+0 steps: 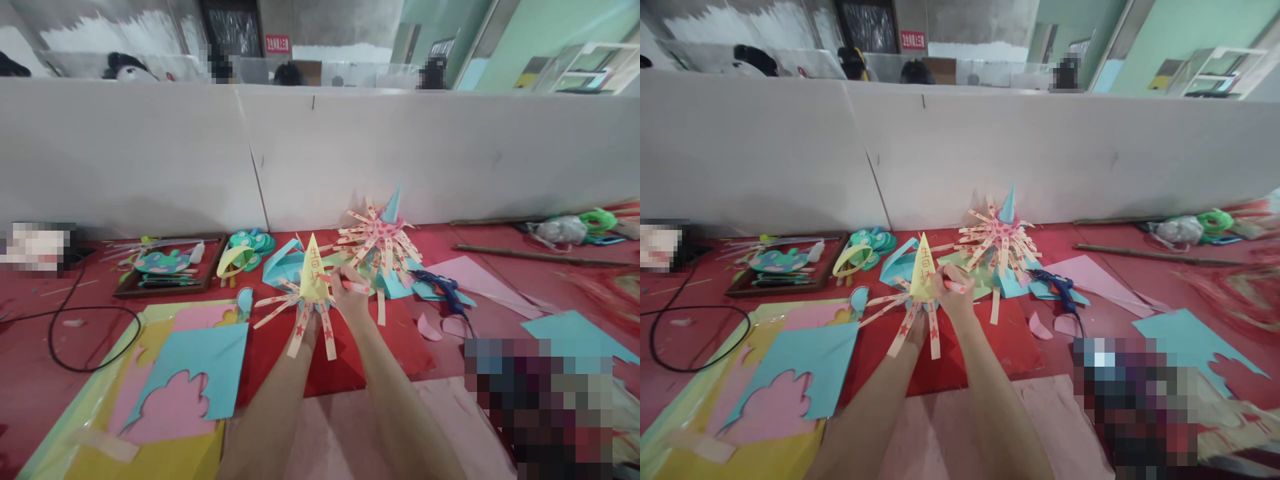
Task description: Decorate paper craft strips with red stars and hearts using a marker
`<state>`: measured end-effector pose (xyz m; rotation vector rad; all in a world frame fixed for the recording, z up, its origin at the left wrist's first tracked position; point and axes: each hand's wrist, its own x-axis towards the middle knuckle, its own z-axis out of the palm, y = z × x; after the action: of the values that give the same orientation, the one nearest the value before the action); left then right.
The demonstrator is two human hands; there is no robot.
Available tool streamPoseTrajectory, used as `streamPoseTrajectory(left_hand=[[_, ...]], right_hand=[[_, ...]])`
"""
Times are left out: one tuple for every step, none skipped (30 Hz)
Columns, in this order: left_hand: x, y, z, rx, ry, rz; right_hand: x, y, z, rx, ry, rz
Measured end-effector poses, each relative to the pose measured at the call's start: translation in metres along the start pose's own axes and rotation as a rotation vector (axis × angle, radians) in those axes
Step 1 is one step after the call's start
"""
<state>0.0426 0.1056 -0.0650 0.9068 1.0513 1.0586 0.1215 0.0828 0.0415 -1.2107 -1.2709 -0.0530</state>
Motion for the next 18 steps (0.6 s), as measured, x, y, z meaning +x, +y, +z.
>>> streamPoseTrajectory(left_hand=[[0.0005,0.0002,-0.0002,0.047,-0.004,0.006],[0.0009,0.0006,-0.0005,0.101,-0.01,0.012],[0.0012,0.0009,-0.0011,0.155,-0.015,0.019],[0.0012,0.0013,-0.0017,0.205,-0.019,0.025],[0.0011,0.0017,-0.0026,0.252,-0.021,0.03],[0.0007,0.0019,-0.0036,0.296,-0.022,0.034],[0.0001,0.0021,-0.0047,0.337,-0.021,0.037],[-0.0007,0.0023,-0.0059,0.376,-0.02,0.04],[-0.0016,0.0024,-0.0069,0.412,-0.019,0.042],[-0.0026,0.0025,-0.0077,0.446,-0.019,0.044],[-0.0034,0.0027,-0.0082,0.478,-0.02,0.044],[-0.0041,0.0029,-0.0084,0.509,-0.023,0.043],[-0.0046,0.0033,-0.0083,0.537,-0.028,0.042],[-0.0047,0.0039,-0.008,0.563,-0.033,0.04],[-0.0046,0.0046,-0.0075,0.585,-0.038,0.037],[-0.0043,0.0055,-0.007,0.602,-0.041,0.033],[-0.0039,0.0065,-0.0065,0.614,-0.043,0.028],[-0.0036,0.0074,-0.0059,0.621,-0.042,0.022]], right_hand=[[0.0002,-0.0001,-0.0001,-0.007,0.0,-0.011],[0.0005,-0.0003,-0.0003,-0.015,0.002,-0.021],[0.0008,-0.0004,-0.0006,-0.021,0.004,-0.029],[0.0011,-0.0005,-0.0008,-0.024,0.006,-0.036],[0.0013,-0.0005,-0.0011,-0.024,0.006,-0.038],[0.0014,-0.0005,-0.0013,-0.024,0.008,-0.036],[0.0014,-0.0005,-0.0016,-0.026,0.008,-0.03],[0.0013,-0.0006,-0.0018,-0.029,0.008,-0.02],[0.0012,-0.0007,-0.002,-0.032,0.008,-0.009],[0.0012,-0.0011,-0.0023,-0.03,0.009,0.001],[0.0012,-0.0015,-0.0025,-0.025,0.014,0.009],[0.0012,-0.002,-0.0028,-0.017,0.021,0.018],[0.0013,-0.0024,-0.0029,-0.009,0.03,0.026],[0.0013,-0.0027,-0.003,-0.004,0.038,0.032],[0.0013,-0.0027,-0.0029,-0.001,0.042,0.033],[0.0013,-0.0025,-0.0026,0.001,0.041,0.033],[0.0011,-0.002,-0.0022,0.003,0.037,0.032],[0.0009,-0.0014,-0.0016,0.006,0.03,0.031]])
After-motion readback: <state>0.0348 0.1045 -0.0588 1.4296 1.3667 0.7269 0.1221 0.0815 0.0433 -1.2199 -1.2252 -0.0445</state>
